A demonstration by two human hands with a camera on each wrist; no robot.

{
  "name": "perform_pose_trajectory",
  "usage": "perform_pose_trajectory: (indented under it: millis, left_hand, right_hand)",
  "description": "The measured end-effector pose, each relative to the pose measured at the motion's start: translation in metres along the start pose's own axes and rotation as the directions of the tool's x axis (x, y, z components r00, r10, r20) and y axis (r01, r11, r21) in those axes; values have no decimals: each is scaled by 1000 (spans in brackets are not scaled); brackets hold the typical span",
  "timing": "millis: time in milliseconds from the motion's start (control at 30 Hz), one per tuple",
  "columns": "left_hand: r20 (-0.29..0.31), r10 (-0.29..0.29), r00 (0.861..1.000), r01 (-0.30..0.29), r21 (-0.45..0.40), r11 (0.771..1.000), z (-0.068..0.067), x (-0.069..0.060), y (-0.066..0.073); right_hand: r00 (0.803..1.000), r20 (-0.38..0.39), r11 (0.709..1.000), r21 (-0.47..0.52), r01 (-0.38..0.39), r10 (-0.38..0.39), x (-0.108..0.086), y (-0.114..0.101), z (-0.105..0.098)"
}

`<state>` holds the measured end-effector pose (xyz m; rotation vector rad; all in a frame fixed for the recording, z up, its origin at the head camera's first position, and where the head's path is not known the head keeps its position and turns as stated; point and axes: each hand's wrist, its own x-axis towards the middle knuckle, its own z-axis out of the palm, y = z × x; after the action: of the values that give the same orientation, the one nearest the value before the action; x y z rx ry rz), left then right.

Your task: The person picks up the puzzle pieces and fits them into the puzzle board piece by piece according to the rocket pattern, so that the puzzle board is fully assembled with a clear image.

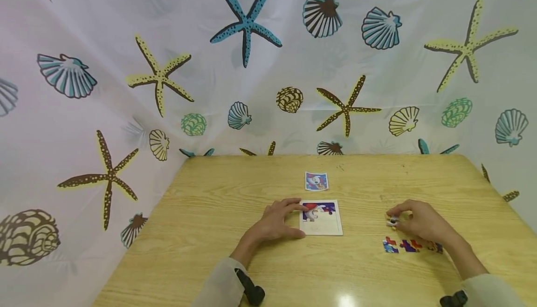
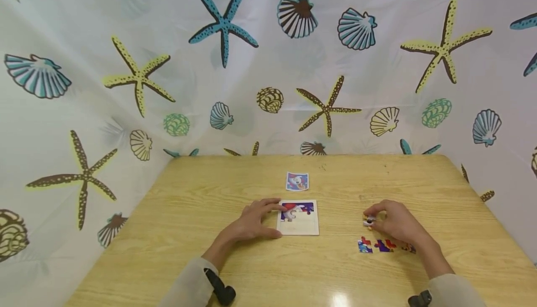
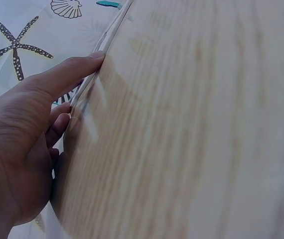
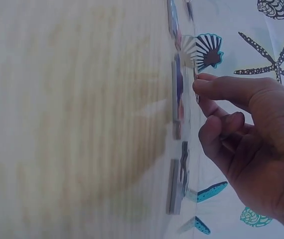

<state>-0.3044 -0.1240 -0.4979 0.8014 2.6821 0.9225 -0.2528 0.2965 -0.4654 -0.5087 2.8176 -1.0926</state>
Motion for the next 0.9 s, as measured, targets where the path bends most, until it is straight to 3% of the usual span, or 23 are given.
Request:
perform_pose_trajectory:
  millis: [167, 367, 500, 633, 900]
  left_hand:
    - [1, 7, 1000, -7, 7, 1000, 2, 2, -1]
    - [-11, -15, 1000, 15, 22, 1000, -1, 3, 3]
    - [-6, -6, 1000, 6, 9, 1000, -1, 3, 4]
    - [4, 3, 1000, -3, 4, 1000, 0, 4, 5]
    - [-5, -3, 1000, 3, 10, 1000, 3, 1, 0]
  right_hand:
    - [1000, -13, 1000, -7, 3, -3, 5, -8, 3]
    - [999, -28, 998, 59, 17, -15, 16, -20, 7]
    - [997, -50, 998, 15, 58, -57, 24, -27, 13]
    - [993, -64, 995, -18, 99, -100, 32, -34, 22]
    - [990, -62, 991, 33, 133, -131, 54, -52, 47]
